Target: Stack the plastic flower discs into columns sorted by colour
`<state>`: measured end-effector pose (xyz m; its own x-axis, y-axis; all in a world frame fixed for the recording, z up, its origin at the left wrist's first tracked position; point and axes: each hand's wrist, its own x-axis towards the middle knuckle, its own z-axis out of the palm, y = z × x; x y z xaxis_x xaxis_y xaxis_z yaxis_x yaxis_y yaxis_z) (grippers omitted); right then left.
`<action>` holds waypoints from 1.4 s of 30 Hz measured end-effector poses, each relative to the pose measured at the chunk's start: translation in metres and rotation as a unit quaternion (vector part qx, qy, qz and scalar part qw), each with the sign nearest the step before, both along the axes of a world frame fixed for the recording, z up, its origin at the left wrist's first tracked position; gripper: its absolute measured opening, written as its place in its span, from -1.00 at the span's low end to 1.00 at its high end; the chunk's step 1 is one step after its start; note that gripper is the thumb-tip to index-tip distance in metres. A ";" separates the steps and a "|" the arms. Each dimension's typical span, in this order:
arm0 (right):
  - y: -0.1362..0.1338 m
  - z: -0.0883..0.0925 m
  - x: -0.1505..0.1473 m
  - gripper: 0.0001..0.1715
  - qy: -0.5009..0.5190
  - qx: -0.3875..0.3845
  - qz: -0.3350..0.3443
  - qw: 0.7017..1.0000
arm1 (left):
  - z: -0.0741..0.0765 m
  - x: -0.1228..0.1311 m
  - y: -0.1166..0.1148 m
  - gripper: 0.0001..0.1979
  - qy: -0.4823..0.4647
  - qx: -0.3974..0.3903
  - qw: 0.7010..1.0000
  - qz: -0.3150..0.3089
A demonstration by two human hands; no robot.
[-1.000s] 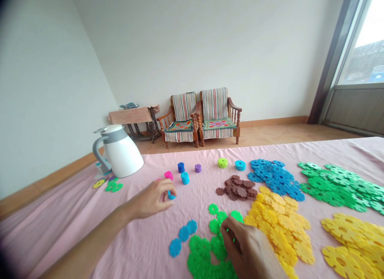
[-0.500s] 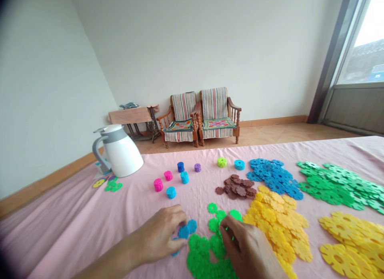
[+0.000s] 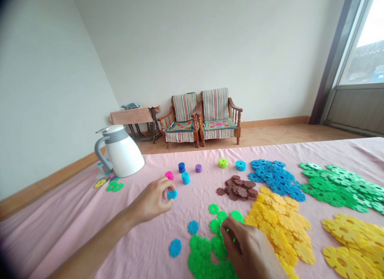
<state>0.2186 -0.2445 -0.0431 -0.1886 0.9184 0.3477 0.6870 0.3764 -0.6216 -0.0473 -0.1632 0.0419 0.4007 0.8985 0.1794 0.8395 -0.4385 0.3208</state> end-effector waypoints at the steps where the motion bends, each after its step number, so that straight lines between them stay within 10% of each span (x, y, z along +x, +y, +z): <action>1: 0.000 0.000 0.000 -0.60 0.001 0.001 0.000 1.000 | 0.002 -0.004 0.008 -0.84 -0.004 0.006 1.000 0.005; 24: 0.001 0.001 0.001 -0.53 -0.002 0.012 -0.002 1.000 | -0.010 -0.022 0.040 -0.83 0.032 -0.033 0.999 0.023; 42: 0.003 0.007 0.002 -0.59 -0.021 0.014 0.016 1.000 | -0.016 -0.037 0.050 -0.58 0.018 -0.085 0.991 -0.099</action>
